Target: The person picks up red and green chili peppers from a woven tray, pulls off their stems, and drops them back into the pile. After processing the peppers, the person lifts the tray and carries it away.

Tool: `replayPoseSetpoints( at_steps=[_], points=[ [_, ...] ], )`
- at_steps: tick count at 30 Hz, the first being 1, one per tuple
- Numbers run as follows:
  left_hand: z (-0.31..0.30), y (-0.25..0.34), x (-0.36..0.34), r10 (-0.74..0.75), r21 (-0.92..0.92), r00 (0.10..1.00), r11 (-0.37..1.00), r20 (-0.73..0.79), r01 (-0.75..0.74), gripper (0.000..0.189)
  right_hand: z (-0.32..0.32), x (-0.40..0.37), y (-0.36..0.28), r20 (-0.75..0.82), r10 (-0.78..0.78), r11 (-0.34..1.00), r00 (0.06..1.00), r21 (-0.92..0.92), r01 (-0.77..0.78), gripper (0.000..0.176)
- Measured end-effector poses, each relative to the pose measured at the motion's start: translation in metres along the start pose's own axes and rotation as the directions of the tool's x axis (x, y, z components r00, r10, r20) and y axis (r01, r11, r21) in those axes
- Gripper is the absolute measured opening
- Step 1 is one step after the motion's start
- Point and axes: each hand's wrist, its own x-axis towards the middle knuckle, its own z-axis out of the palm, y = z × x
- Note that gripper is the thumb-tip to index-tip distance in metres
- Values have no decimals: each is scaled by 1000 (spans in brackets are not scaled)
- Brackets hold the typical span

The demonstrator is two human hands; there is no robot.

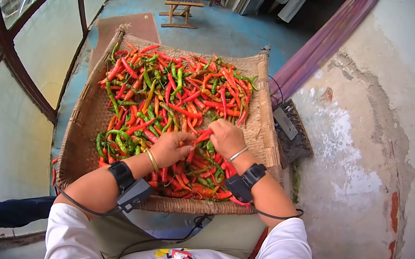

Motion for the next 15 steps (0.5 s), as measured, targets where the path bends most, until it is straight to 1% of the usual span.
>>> replayPoseSetpoints(
  at_steps=[1,2,3,4,5,6,7,8,9,11,13,14,15],
  points=[
    [0,1,0,51,-4,994,999,-99,-52,25,-13,4,-6,-81,85,992,993,96,-77,10],
    [0,1,1,103,0,975,994,-197,-105,24,-20,6,-10,-153,138,971,978,214,-104,14],
    [1,3,1,103,1,975,994,-196,-105,24,-23,6,-14,-154,140,971,978,214,-105,14],
    [1,4,1,46,-116,983,991,-175,-67,23,-24,6,-17,-22,308,790,951,563,-242,12],
    [2,5,1,-10,-231,989,973,-148,-25,23,-24,5,-20,162,406,471,899,806,-358,10],
    [2,4,1,-10,-231,989,973,-146,-25,23,-23,3,-21,287,357,245,889,890,-385,11],
    [1,3,1,-27,-221,998,975,-52,15,20,-20,1,-22,288,359,244,888,890,-386,11],
    [1,2,0,-47,-208,998,977,43,55,18,-15,-1,-23,351,335,162,875,893,-420,12],
    [2,1,0,-50,-208,998,976,43,58,18,-11,-2,-24,411,304,82,860,888,-453,13],
    [1,2,0,-52,-144,995,987,90,65,11,-10,-3,-27,416,308,54,856,890,-452,13],
    [1,4,-2,-41,-130,996,990,79,51,11,-6,-4,-24,524,300,-42,797,842,-538,13],
    [2,5,-2,-29,-117,997,992,69,36,12,-4,-4,-23,525,300,-42,796,841,-539,13],
    [2,3,-2,-29,-119,997,992,68,37,12,-3,-5,-23,560,275,-100,781,825,-556,14]
  ],
)
